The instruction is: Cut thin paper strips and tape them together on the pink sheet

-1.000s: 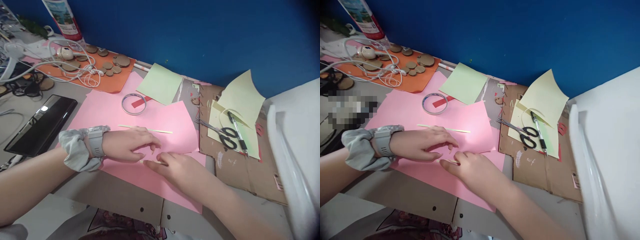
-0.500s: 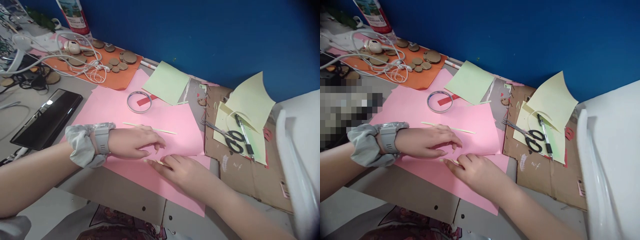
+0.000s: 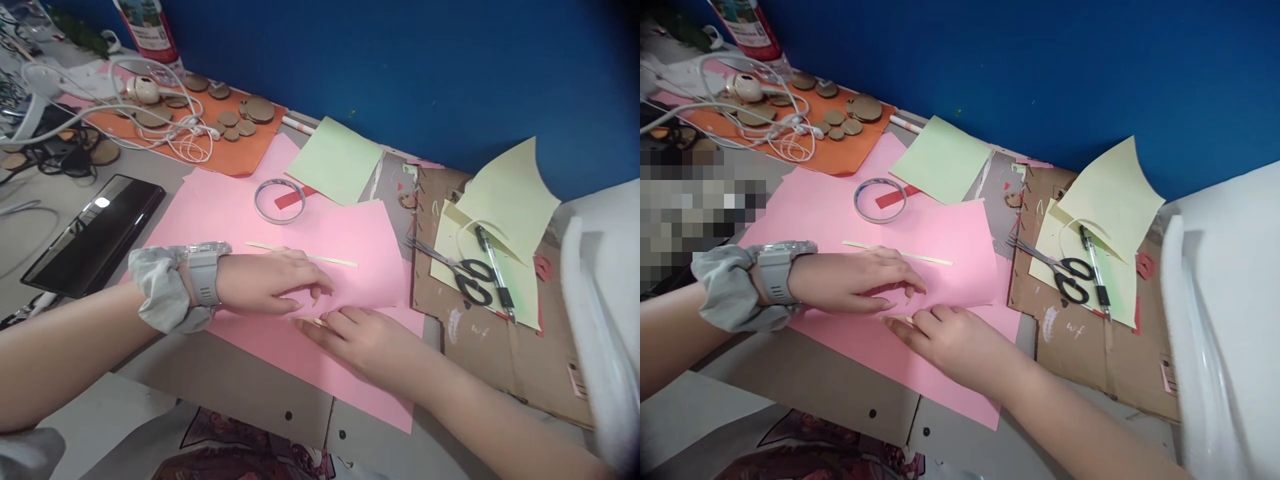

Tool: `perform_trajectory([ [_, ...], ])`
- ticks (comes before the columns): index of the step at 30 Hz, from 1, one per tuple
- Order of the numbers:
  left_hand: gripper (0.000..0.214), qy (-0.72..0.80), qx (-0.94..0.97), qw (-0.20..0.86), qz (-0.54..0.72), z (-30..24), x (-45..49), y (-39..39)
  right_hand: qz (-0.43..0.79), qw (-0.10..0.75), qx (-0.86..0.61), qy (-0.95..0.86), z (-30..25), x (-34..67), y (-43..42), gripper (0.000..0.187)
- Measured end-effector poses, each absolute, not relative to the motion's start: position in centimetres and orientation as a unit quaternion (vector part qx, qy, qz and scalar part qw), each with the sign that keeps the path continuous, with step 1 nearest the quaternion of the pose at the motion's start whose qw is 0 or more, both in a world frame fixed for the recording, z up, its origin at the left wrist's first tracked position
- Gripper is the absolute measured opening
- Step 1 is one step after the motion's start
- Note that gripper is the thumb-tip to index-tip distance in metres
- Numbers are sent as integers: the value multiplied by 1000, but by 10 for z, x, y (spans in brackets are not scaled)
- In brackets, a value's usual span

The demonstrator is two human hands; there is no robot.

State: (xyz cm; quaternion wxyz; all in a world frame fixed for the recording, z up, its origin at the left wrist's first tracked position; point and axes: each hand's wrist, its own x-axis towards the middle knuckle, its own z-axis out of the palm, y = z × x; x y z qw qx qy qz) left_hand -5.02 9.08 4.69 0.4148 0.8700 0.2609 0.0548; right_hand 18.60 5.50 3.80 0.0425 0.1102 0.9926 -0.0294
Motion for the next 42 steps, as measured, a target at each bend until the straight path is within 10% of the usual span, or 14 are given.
perform_trajectory([
  [35,44,242,881,402,69,48,-50,90,6,-23,151,988,35,205,34,57],
  [42,37,236,893,379,51,49,-49,90,-211,-62,326,919,53,195,26,40],
])
